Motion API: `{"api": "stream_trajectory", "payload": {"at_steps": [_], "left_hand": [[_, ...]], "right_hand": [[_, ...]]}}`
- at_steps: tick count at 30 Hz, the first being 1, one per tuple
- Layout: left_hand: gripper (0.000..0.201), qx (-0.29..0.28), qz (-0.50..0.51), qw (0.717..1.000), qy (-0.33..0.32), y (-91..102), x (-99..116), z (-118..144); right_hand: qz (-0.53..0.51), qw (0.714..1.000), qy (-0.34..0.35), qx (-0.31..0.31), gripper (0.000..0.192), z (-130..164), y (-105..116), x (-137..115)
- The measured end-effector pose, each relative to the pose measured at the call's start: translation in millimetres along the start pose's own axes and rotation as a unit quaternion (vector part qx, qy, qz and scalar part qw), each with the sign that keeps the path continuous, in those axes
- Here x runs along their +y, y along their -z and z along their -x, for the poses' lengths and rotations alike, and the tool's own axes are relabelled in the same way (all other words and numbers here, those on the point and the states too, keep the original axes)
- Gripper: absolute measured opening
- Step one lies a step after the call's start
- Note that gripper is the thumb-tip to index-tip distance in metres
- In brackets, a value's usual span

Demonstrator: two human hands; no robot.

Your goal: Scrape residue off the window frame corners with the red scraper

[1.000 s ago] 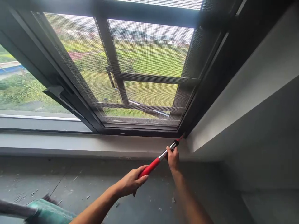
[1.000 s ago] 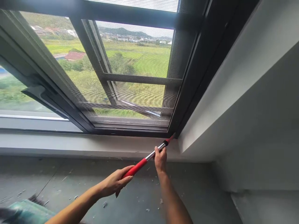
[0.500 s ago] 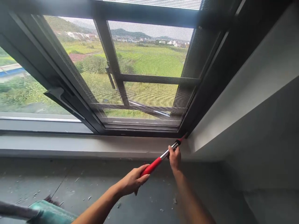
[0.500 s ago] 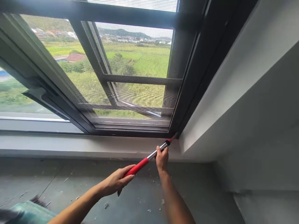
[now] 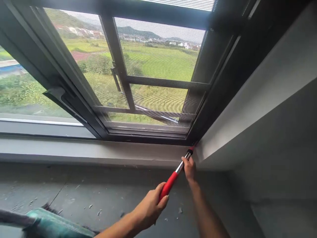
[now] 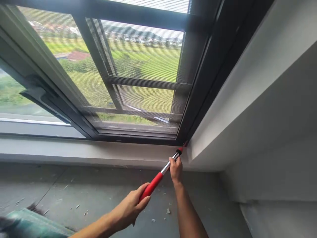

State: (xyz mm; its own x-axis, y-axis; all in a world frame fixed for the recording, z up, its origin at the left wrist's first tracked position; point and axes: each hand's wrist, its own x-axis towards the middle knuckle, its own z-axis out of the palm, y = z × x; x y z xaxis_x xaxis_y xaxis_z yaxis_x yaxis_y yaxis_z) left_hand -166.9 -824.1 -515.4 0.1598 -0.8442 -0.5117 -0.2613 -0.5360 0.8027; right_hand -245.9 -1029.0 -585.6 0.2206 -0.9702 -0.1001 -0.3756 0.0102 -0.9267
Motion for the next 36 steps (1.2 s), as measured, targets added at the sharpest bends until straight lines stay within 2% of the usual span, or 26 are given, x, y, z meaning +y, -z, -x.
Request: {"api": "stream_trajectory", "payload": {"at_steps": [2, 5, 8, 11, 13, 17, 22, 26, 29, 32, 36], "left_hand": [[0.053, 0.029, -0.023, 0.999, -0.007, -23.9, -3.7, -0.2], [0.058, 0.040, -0.013, 0.999, -0.035, -56.3, -9.9, 0.2], [0.067, 0.021, 0.006, 0.998, -0.064, -72.5, -10.0, -2.0], [0.073, 0.002, 0.009, 0.998, -0.061, -72.4, -2.8, -4.4], [0.071, 0.011, 0.017, 0.999, -0.044, -69.2, 3.2, -2.8], [0.063, 0.034, 0.037, 0.998, -0.033, -70.5, 8.0, 5.1], [0.072, -0.008, 0.021, 0.998, -0.059, -83.0, -1.2, 1.3], [0.072, -0.017, 0.035, 0.993, -0.108, -80.1, -4.1, -5.9], [0.068, -0.006, 0.034, 0.996, -0.082, -77.3, -2.7, -5.1], [0.070, 0.000, 0.021, 0.998, -0.056, -82.7, -4.8, -3.2], [0.071, -0.005, 0.025, 0.996, -0.084, -94.9, -19.8, -5.9]], "right_hand": [[0.006, 0.999, 0.010, -0.042, 0.022, -0.4, 7.5, 1.7], [-0.004, 0.996, 0.025, -0.088, 0.021, 3.9, 16.7, 7.5], [-0.035, 0.995, 0.011, -0.090, 0.021, 6.3, 23.8, 12.8], [-0.035, 0.998, -0.007, -0.052, 0.021, 2.5, 26.4, 12.1], [-0.011, 0.999, -0.008, -0.033, 0.021, -0.4, 25.1, 9.3], [-0.005, 0.999, 0.001, -0.050, 0.021, 2.3, 20.3, 7.7], [-0.051, 0.998, 0.004, -0.049, 0.021, 6.7, 24.0, 14.5], [-0.057, 0.998, -0.005, -0.027, 0.020, -0.7, 27.5, 17.8], [-0.051, 0.998, 0.000, -0.040, 0.018, -4.6, 24.8, 20.2], [-0.049, 0.997, -0.002, -0.067, 0.017, -3.5, 19.9, 23.8], [-0.063, 0.994, -0.003, -0.084, 0.018, 4.3, 17.5, 24.0]]}}
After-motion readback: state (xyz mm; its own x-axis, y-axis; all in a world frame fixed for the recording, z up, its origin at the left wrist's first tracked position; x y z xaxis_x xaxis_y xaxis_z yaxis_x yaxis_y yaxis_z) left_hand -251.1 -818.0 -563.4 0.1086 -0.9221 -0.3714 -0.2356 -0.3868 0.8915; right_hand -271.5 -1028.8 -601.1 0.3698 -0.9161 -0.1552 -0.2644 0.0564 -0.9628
